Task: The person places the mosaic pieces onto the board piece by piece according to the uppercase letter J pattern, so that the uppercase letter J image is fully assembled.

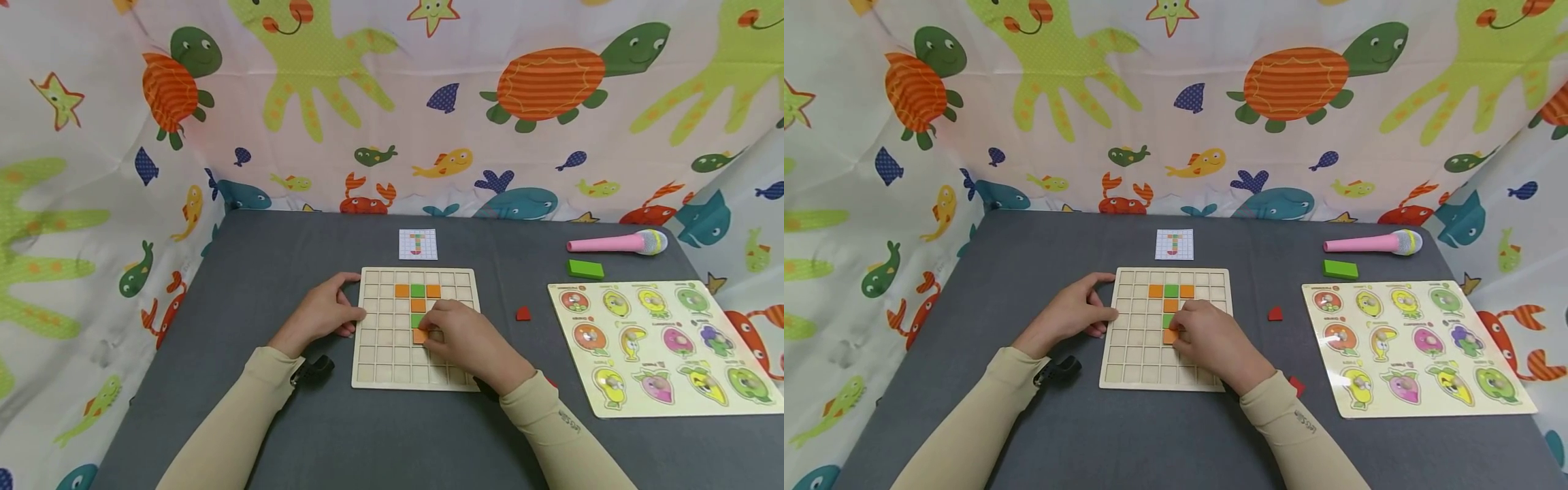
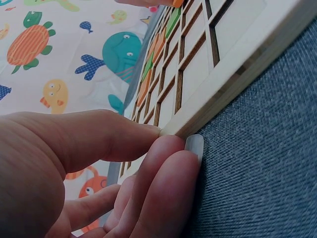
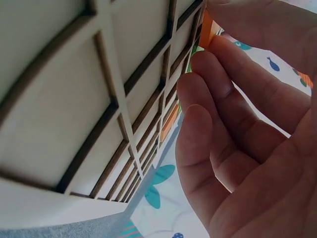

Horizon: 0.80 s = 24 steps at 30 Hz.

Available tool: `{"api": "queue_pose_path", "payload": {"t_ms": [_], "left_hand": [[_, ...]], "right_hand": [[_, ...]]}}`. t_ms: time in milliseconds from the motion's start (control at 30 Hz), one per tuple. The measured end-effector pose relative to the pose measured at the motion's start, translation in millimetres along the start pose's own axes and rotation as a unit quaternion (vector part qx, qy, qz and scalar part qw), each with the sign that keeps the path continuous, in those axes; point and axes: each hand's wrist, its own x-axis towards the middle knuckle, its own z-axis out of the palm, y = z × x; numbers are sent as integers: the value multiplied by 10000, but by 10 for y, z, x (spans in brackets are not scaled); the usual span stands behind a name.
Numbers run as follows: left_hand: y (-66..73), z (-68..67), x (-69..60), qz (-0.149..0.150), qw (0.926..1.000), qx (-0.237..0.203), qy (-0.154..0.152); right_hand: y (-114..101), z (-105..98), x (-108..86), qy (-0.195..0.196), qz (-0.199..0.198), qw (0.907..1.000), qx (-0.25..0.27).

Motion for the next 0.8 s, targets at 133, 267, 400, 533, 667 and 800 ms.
{"api": "queue_pose_path", "payload": {"t_ms": [133, 267, 400, 533, 667, 800], "left_hand": [[-2, 3, 0, -21, 10000, 9, -4], [-4, -1, 0, -43, 10000, -1, -20], [-10, -9, 2, -54, 10000, 35, -4], [-17, -9, 5, -81, 10000, 42, -7], [-12, -4, 11, -43, 10000, 5, -42], [-4, -4, 13, -15, 10000, -25, -43]], "right_hand": [[-3, 13, -7, 26, 8, 10000, 6], [-10, 24, -7, 84, -50, 10000, -2], [-20, 31, -2, 116, -94, 9999, -21], [-25, 38, -5, 106, -89, 9999, -51], [-29, 30, -12, 101, -38, 9999, -89], [-31, 12, -7, 41, -14, 9999, -107]]}}
